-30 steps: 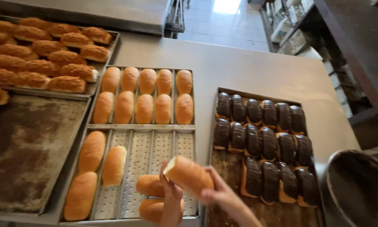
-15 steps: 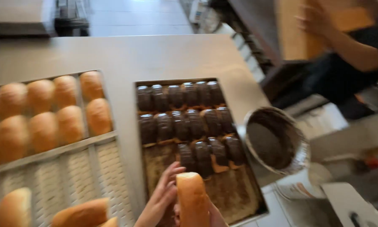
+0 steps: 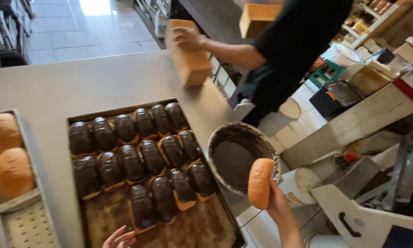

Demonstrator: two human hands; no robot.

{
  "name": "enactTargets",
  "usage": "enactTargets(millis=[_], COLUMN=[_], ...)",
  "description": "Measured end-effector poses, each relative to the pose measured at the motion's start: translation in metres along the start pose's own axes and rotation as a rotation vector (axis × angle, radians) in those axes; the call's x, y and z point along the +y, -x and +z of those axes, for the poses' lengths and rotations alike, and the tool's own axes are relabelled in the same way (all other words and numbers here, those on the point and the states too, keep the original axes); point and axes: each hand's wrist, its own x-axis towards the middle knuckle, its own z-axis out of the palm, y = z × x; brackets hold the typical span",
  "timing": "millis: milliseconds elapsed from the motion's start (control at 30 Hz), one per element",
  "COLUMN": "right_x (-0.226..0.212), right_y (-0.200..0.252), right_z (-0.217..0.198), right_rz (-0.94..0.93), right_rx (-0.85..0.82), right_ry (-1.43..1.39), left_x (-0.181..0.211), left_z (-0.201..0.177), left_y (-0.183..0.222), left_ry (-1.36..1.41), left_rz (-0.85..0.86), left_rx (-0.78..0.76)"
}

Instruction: Manually dipping bread rolls into a bowl of chocolate glaze and arranging them on a baking tray.

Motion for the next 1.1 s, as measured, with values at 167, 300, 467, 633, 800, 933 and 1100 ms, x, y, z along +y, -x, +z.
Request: enactTargets(millis=[167, 300, 467, 633, 800, 933, 1100], right_x=[-0.013, -0.023, -0.052, -0.057, -0.021, -0.017, -0.016], right_y=[-0.006, -0.036, -0.06, -0.083, -0.145, -0.141, -0.135], right_z=[0.026, 0.015, 0.03, 0.044, 0.004, 0.022, 0.037], right_rz=[0.062, 0.09, 0.118, 0.03, -0.545, -0.603, -0.655], right_rx=[-0.202, -0.091, -0.144, -0.035, -0.009, 0.036, 0.046], right_ry=[-0.061, -0.002, 0.061, 0.639, 1.572, 1.807, 1.92], left_x=[-0.021, -0.024, -0.029, -0.026, -0.035, -0.027, -0.039], left_z=[0.012, 0.042, 0.087, 0.088, 0.129, 0.156, 0.155], left_y=[-0.023, -0.056, -0.062, -0.048, -0.048, -0.064, -0.059], left_ry=[-0.243, -0.278, -0.58, -0.535, -0.623, -0.58, -0.744], left_rz=[-0.052, -0.255, -0.235, -0.249, -0.102, -0.223, -0.177], left_rx=[0.475, 1.07, 1.036, 1.061, 1.08, 1.09, 0.996])
